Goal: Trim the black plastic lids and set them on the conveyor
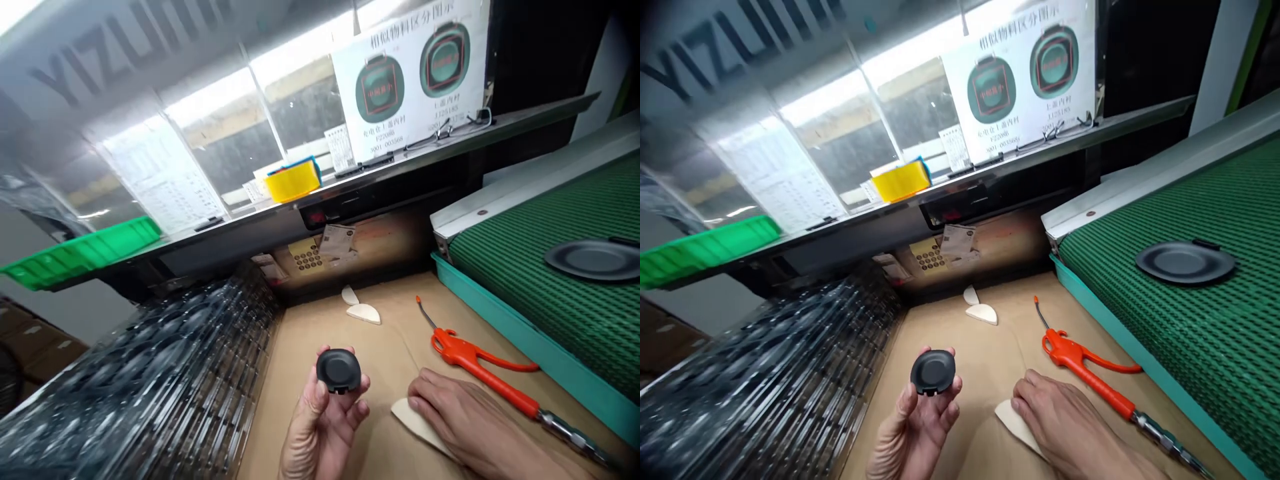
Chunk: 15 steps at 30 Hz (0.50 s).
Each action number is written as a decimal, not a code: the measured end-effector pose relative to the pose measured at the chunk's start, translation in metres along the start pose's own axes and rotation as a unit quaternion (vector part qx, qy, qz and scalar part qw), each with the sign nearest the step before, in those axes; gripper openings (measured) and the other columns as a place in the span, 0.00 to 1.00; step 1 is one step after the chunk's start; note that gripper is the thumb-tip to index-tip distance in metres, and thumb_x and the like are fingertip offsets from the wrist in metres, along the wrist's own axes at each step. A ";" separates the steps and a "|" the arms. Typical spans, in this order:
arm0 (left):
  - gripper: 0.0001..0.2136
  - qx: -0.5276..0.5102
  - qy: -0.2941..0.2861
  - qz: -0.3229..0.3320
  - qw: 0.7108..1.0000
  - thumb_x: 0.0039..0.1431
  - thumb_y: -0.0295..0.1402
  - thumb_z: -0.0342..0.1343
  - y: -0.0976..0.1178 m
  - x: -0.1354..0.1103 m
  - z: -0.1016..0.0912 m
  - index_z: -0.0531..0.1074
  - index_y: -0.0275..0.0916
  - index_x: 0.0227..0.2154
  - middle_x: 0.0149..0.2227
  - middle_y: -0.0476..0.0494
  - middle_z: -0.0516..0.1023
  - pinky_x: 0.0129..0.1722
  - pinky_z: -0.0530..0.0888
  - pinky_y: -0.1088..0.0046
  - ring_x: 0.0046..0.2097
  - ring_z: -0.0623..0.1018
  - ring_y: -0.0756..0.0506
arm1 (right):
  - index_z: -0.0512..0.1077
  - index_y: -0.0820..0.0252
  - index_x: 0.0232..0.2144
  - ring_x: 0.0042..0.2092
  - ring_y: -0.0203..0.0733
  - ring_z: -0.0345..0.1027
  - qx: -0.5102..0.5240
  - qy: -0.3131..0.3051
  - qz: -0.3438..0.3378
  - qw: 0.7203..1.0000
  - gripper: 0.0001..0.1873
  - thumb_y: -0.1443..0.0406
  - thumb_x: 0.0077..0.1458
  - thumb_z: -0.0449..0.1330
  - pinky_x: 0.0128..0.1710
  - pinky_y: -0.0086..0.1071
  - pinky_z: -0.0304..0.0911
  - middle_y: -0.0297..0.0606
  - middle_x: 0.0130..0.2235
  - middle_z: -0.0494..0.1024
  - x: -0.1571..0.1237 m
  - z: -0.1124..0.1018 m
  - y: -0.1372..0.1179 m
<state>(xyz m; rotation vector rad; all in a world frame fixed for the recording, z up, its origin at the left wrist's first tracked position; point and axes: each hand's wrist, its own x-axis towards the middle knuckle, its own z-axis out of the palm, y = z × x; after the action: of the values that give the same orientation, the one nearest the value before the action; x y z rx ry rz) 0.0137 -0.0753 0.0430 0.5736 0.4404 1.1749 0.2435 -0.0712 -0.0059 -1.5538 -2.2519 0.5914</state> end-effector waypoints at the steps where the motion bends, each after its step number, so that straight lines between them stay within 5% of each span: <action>1: 0.19 -0.005 -0.002 0.011 1.000 0.62 0.36 0.60 0.003 -0.002 0.002 0.71 0.53 0.56 0.60 0.44 0.71 0.47 0.75 0.71 0.52 0.78 0.42 | 0.70 0.55 0.33 0.37 0.44 0.70 0.008 0.001 -0.003 1.000 0.19 0.60 0.70 0.43 0.35 0.37 0.59 0.36 0.36 0.73 0.000 -0.001 -0.001; 15: 0.15 -0.026 -0.021 0.065 0.997 0.61 0.45 0.60 0.029 -0.047 0.025 0.77 0.51 0.49 0.59 0.47 0.73 0.50 0.72 0.73 0.52 0.77 0.47 | 0.71 0.50 0.28 0.27 0.46 0.70 0.041 0.107 -0.087 0.990 0.17 0.60 0.66 0.47 0.26 0.36 0.63 0.36 0.28 0.74 0.000 0.020 0.021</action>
<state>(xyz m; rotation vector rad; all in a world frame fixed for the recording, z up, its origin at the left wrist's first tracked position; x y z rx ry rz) -0.0083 -0.1164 0.0816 0.5874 0.3397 1.2928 0.2502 -0.0676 -0.0334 -1.2979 -2.1443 0.4412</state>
